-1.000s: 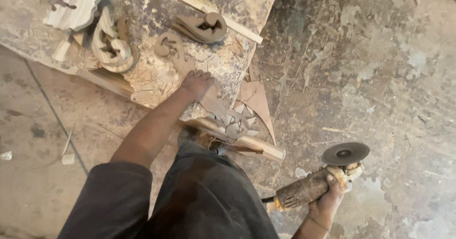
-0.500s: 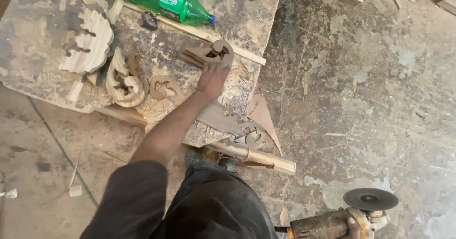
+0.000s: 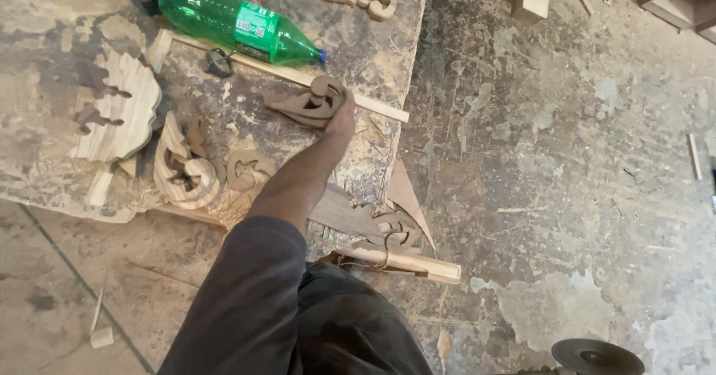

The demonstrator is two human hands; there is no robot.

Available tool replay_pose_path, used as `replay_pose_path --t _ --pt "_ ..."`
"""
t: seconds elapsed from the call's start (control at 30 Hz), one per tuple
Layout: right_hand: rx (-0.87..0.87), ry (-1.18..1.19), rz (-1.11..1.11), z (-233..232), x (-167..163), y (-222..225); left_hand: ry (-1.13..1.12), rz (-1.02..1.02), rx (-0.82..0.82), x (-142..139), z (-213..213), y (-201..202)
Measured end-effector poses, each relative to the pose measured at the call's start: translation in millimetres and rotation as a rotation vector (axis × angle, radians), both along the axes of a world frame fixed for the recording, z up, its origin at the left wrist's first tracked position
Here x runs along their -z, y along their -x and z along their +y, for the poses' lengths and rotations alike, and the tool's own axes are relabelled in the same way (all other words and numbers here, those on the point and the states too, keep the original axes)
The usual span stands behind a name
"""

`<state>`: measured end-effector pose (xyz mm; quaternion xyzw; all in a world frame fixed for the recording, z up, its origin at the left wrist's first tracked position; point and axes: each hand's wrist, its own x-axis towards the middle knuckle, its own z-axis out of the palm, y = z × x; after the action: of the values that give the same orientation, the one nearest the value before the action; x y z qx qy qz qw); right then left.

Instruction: The person holds a carved wooden ornament piece on the workbench with one hand and uses an angle grinder with the other to grind and smooth its edges and surface. They reposition and turn the piece repeatedly to grind different sections, and briefly handle other carved wood pieces on the bench.

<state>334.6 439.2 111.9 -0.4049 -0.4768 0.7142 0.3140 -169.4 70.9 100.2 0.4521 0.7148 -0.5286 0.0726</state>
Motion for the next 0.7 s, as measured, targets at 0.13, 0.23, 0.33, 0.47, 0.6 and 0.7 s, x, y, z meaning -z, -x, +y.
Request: replay_pose_path --t 0.13,0.23,0.33,0.47,0.6,0.7 --pt "0.019 0.010 0.009 4 8 7 0.147 0.071 0.002 -2 -29 5" --pt "0.016 0.004 0.018 8 6 -11 -0.060 0.018 -0.127 13 -54 6" --pt "-0.015 0.021 0.076 1 8 -37 -0.175 0.014 -0.298 35 -88 10" --pt "-0.064 0.051 0.162 -17 -4 -58 -0.617 0.060 -0.365 51 -124 -8" --pt "0.025 -0.020 0.064 -34 -28 -31 -1.001 -0.278 -0.602 52 -97 -74" --pt "-0.013 -0.004 0.052 -45 -49 -13 -1.176 -0.593 -0.761 49 -53 -150"
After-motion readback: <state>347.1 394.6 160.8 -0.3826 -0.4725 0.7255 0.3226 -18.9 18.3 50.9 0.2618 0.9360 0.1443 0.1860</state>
